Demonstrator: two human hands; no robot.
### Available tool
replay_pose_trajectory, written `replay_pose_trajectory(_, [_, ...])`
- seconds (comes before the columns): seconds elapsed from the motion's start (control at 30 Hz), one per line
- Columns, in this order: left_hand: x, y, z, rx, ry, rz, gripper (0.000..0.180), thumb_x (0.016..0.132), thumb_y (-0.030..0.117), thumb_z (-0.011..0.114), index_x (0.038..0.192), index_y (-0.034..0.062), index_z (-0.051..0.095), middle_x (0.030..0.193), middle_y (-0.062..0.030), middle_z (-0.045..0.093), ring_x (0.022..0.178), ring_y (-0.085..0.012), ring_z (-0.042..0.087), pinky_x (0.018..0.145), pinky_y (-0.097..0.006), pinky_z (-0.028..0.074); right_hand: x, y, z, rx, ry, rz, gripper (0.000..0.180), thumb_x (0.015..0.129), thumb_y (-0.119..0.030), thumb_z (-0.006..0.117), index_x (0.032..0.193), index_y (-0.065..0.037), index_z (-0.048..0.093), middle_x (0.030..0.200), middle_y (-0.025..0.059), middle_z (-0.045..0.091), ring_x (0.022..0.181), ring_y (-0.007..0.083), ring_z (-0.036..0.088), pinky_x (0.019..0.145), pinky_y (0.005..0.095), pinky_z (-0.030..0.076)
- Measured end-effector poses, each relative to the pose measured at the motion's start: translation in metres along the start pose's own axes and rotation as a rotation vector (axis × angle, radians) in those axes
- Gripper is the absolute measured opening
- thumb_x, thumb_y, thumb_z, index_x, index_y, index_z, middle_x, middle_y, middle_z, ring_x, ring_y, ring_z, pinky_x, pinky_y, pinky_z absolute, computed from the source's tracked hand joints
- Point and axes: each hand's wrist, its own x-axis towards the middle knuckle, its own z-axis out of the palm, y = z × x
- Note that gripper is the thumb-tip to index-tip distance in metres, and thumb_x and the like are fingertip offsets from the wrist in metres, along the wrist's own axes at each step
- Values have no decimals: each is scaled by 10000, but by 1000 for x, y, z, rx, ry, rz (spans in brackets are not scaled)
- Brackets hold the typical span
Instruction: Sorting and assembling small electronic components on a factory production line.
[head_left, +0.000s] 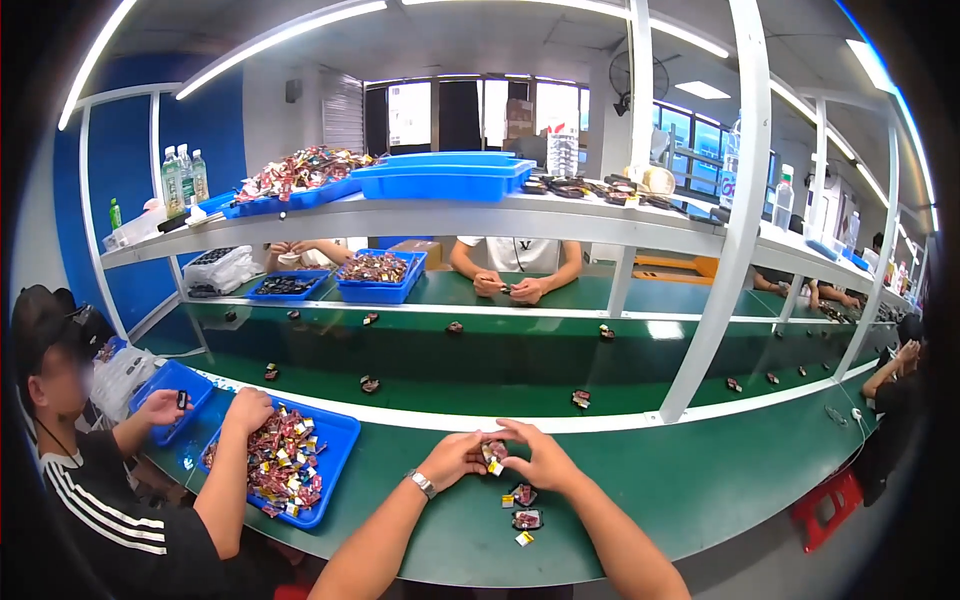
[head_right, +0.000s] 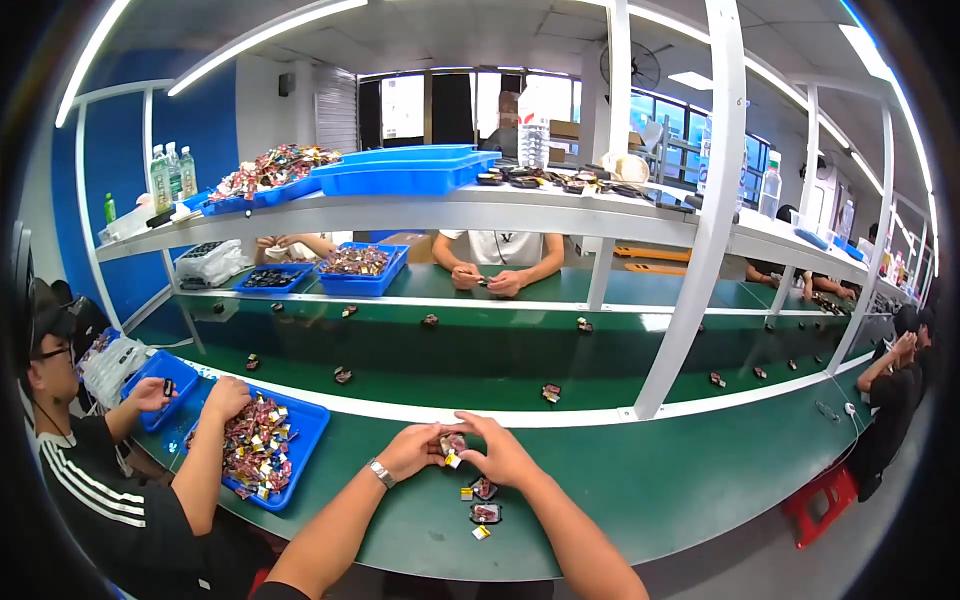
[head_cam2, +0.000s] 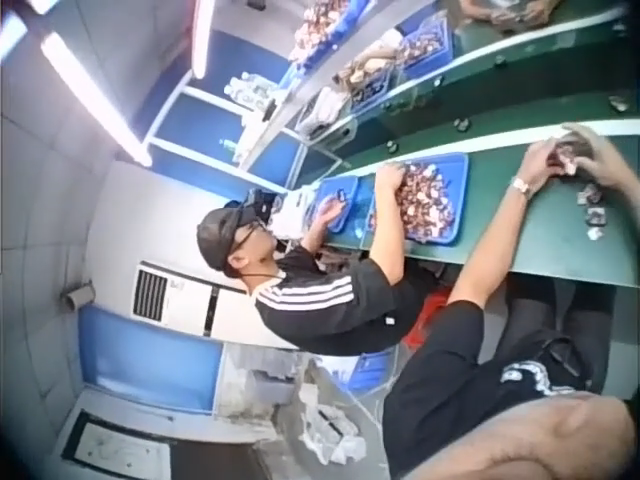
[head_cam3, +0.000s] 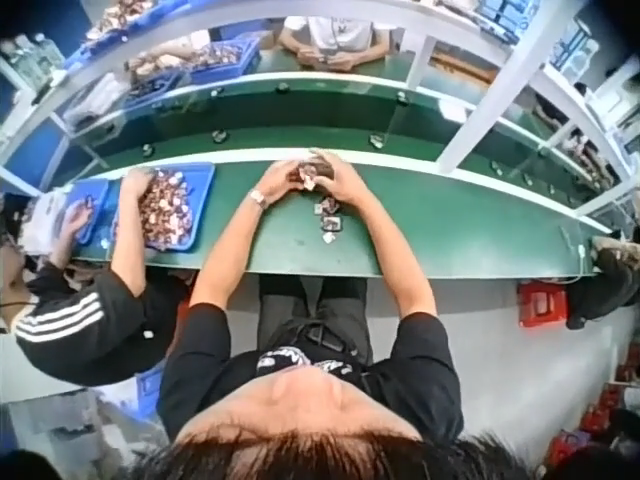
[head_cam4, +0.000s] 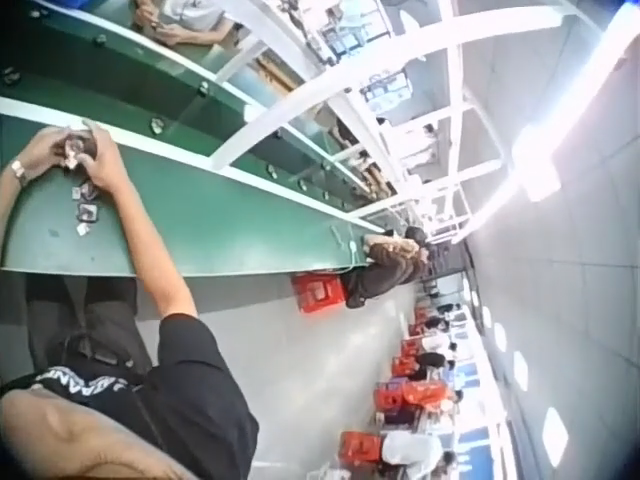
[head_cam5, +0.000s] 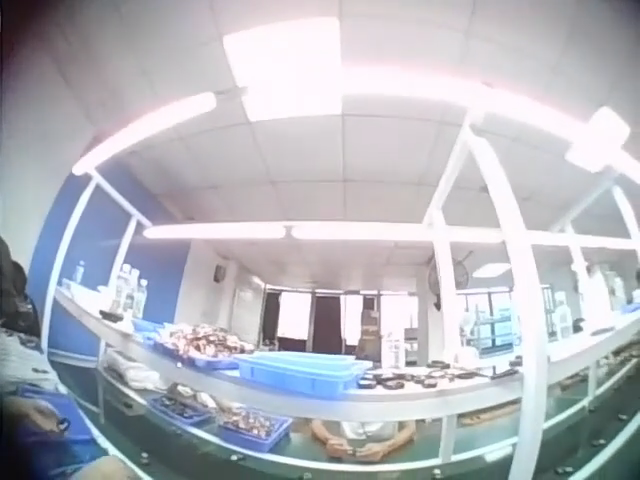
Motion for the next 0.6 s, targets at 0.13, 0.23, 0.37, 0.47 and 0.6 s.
replay_pose_trajectory(0.13, [5,-7,-9,107,-46,-44,347,1028,251,417,1236,9,554,1041,-91,635,881,-168,630,737,-302,531,-2,5,5,-102,11,-106,607,797,-9,665,1366,-93,472,1275,101,566,1211,304,493,1034,383,413])
replay_pose_trajectory(0.23, [0,-3,6,96,47,29,323,1025,201,421,1269,8,508,1061,-108,625,945,-209,644,792,-330,551,-5,4,2,-153,66,-124,518,795,-25,673,1292,-111,554,1249,92,574,1186,297,505,1015,381,429])
replay_pose_trajectory(0.37, [1,-4,13,36,42,71,329,1002,96,416,1320,16,438,1140,-126,589,1055,-238,618,930,-395,542,-8,8,7,-222,133,-65,324,780,-70,700,1099,-116,666,1204,82,586,1148,280,524,969,379,460])
replay_pose_trajectory(0.47, [2,-5,17,60,58,67,293,983,56,425,1273,18,444,1163,-128,572,1080,-236,604,965,-416,527,-5,12,4,-282,151,-134,227,767,-103,719,990,-99,678,1200,74,585,1145,281,526,947,382,471])
replay_pose_trajectory(0.6, [2,-7,19,100,61,53,257,980,56,434,1234,22,453,1159,-124,564,1072,-224,601,971,-422,522,-3,14,3,-273,82,-152,175,767,-118,723,935,-95,679,1232,80,567,1171,287,506,965,385,459])
